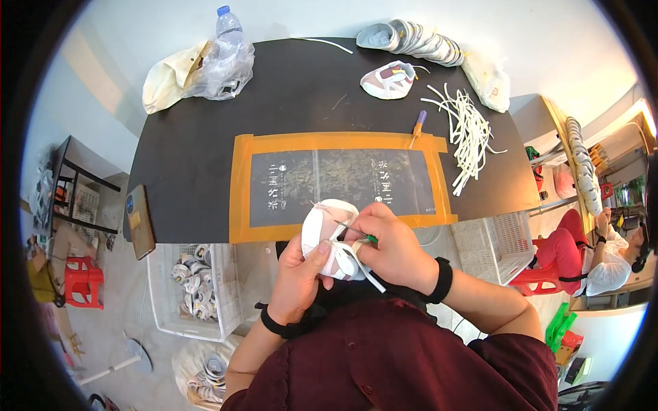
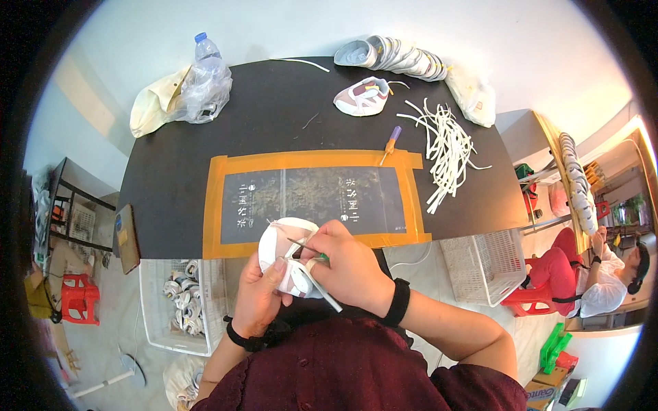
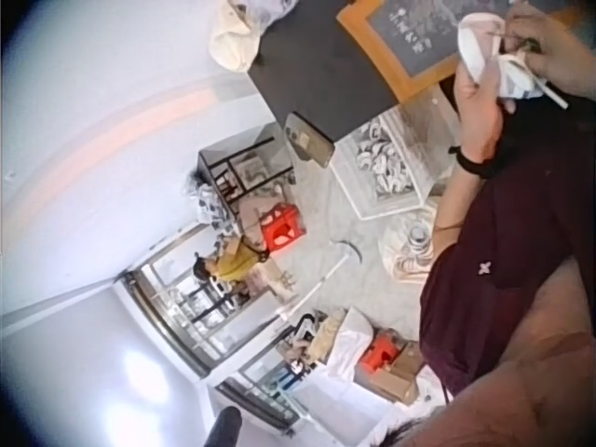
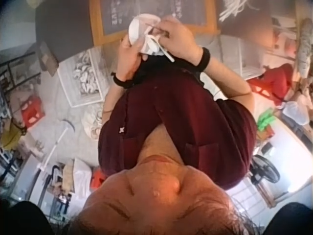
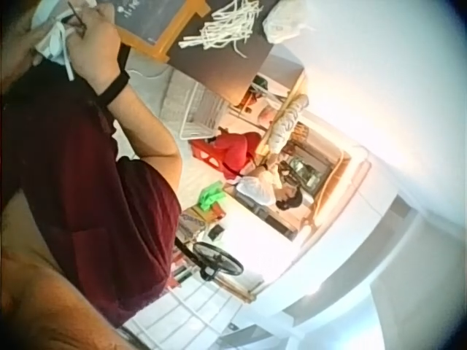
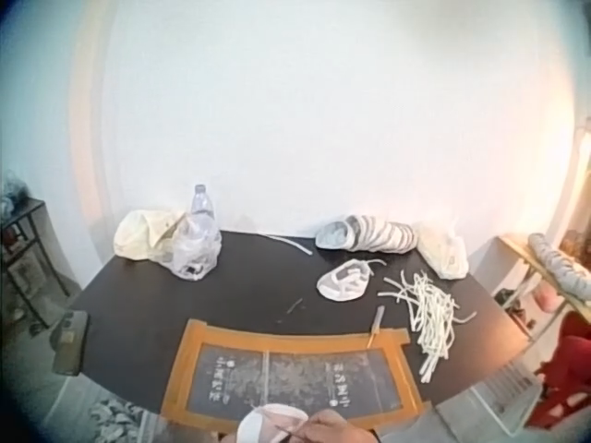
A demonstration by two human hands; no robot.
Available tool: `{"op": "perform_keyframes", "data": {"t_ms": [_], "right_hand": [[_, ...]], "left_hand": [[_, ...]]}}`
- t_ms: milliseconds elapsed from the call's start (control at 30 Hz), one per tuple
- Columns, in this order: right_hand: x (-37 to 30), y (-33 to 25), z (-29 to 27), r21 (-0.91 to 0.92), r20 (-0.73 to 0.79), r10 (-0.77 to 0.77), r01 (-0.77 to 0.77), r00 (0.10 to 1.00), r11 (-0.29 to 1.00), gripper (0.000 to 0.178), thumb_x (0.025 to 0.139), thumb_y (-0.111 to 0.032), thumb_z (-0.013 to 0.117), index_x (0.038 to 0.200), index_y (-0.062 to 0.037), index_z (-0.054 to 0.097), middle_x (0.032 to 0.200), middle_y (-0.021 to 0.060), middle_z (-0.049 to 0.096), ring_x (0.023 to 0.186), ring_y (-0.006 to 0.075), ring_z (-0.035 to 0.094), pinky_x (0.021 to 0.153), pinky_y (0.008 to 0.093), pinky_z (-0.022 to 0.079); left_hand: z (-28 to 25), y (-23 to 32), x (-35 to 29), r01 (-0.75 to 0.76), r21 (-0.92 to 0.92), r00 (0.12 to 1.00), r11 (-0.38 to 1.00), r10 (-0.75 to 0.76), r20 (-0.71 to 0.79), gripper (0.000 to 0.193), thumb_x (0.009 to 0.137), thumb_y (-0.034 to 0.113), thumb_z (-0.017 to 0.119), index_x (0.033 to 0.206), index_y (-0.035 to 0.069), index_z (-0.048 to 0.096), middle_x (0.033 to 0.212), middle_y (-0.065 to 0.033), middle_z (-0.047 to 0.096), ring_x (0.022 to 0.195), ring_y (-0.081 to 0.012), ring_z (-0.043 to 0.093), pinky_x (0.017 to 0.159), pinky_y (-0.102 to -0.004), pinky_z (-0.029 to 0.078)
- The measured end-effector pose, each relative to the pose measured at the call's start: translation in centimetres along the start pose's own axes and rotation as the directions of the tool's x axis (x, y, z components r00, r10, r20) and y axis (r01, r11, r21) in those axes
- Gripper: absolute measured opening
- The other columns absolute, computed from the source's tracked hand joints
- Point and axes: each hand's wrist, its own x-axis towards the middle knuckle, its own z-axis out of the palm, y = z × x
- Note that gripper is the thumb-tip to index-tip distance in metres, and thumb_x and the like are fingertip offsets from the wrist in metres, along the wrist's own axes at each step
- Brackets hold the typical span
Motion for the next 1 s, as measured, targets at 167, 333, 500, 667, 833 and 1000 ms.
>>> {"op": "perform_keyframes", "data": {"t_ms": [167,333,500,667,833,1000], "right_hand": [[-0.8,0.2,1.0,-0.032,-0.064,-0.079,0.077,0.995,0.997,0.020,0.083,-0.005,0.062,0.100,-0.0100,0.070,0.105,0.0110,0.058,0.092,0.0310,0.063,0.081,0.0372,0.052],[-0.4,1.3,1.7,0.111,-0.085,-0.134,0.143,0.987,0.983,0.028,0.081,0.000,0.062,0.106,-0.0078,0.072,0.105,0.0114,0.058,0.098,0.0268,0.061,0.085,0.0335,0.051],[-0.1,1.0,1.7,0.447,0.038,0.085,-0.093,0.996,0.890,0.016,0.084,0.001,0.065,0.099,-0.0017,0.071,0.105,0.0063,0.057,0.103,0.0190,0.059,0.090,0.0297,0.048],[-0.1,1.3,0.6,0.463,0.163,0.098,-0.164,0.982,0.871,0.011,0.086,-0.002,0.066,0.096,-0.0027,0.071,0.103,0.0061,0.057,0.100,0.0182,0.058,0.091,0.0291,0.047],[0.0,1.4,0.7,0.408,0.140,0.076,-0.127,0.987,0.904,0.008,0.085,-0.005,0.068,0.092,-0.0024,0.069,0.100,0.0075,0.057,0.096,0.0194,0.059,0.087,0.0296,0.048],[0.2,2.0,1.3,0.244,0.035,-0.033,0.024,0.999,0.969,0.009,0.080,-0.007,0.069,0.085,-0.0021,0.063,0.098,0.0122,0.057,0.089,0.0265,0.061,0.077,0.0341,0.051]], "left_hand": [[-0.2,-0.4,0.0,-0.035,-0.016,0.999,0.999,0.036,0.015,0.030,0.100,0.023,0.058,0.123,0.004,0.055,0.095,-0.0041,0.067,0.073,-0.0080,0.063,0.047,-0.0209,0.046],[0.1,-0.4,0.1,-0.034,-0.043,0.999,0.998,0.034,-0.001,0.028,0.100,0.022,0.058,0.122,0.005,0.055,0.097,-0.0047,0.066,0.072,-0.0084,0.062,0.046,-0.0209,0.046],[0.0,-0.8,0.1,-0.017,-0.090,0.999,0.996,0.020,0.027,0.027,0.100,0.019,0.058,0.122,0.006,0.052,0.098,-0.0058,0.066,0.071,-0.0090,0.063,0.044,-0.0215,0.046],[-0.7,-1.5,0.1,0.000,-0.074,0.997,0.997,0.006,0.081,0.030,0.099,0.018,0.058,0.126,0.007,0.052,0.104,-0.0082,0.067,0.074,-0.0116,0.066,0.041,-0.0211,0.045],[-0.4,-1.3,0.0,0.001,-0.030,0.995,1.000,0.002,0.103,0.030,0.099,0.018,0.059,0.125,0.006,0.053,0.106,-0.0072,0.067,0.075,-0.0109,0.066,0.047,-0.0210,0.048],[-0.8,-1.4,0.0,0.007,-0.019,0.995,1.000,-0.005,0.104,0.030,0.099,0.017,0.058,0.126,0.005,0.055,0.105,-0.0062,0.068,0.074,-0.0081,0.064,0.046,-0.0201,0.045]]}}
